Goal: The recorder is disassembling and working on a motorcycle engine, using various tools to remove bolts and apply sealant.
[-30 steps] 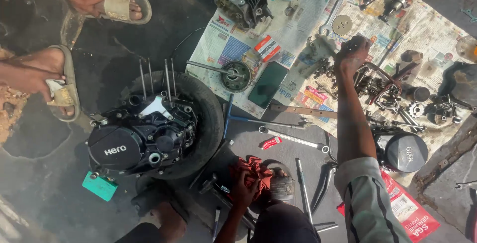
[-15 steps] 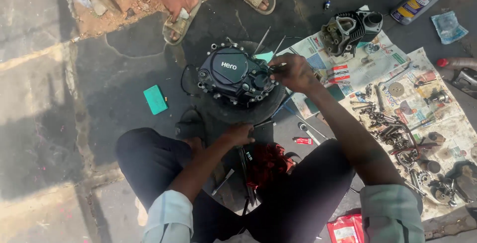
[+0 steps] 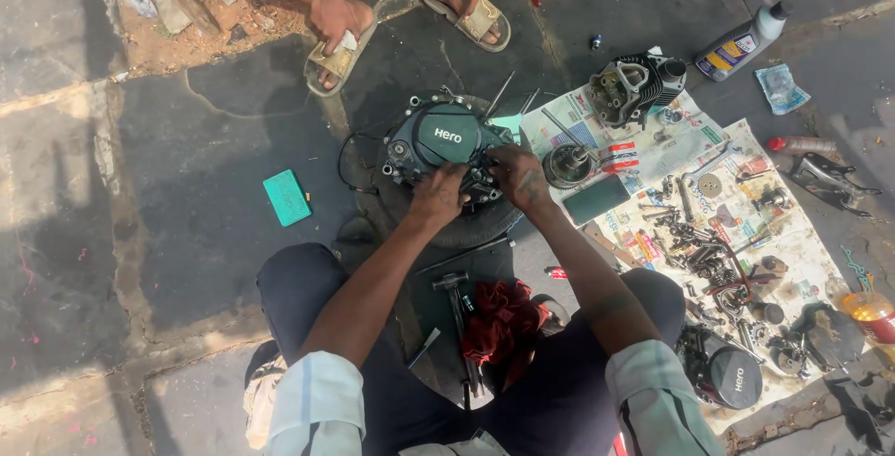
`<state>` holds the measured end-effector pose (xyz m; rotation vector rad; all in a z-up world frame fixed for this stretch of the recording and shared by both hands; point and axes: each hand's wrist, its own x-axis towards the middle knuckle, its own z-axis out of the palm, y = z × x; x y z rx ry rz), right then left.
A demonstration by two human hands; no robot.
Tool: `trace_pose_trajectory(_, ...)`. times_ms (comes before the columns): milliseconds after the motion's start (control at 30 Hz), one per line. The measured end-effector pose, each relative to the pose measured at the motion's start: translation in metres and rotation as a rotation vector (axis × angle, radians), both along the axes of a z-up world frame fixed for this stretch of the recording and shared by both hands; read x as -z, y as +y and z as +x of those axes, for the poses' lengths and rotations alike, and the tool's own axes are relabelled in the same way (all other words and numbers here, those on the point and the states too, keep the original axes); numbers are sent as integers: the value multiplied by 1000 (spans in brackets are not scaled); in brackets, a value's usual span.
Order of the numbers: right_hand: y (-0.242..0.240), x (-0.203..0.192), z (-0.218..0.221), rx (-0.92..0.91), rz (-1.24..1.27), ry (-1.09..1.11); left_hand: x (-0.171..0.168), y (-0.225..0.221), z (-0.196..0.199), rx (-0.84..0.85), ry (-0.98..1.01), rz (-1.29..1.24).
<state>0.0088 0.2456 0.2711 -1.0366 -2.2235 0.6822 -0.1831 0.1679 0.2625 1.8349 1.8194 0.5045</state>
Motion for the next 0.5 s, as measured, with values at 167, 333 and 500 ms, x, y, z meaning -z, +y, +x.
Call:
trace_pose_trajectory(167, 4, 4, -2, -49, -61, -91, 27, 12, 6, -57, -72, 122)
trace_pose_trajectory(333, 4, 11, -7, -47, -145, -132, 14, 15, 12, -83, -78, 93)
trace_pose_trajectory(500, 18, 14, -6, -198, -5, -181, 16, 18, 15, -112, -74, 140)
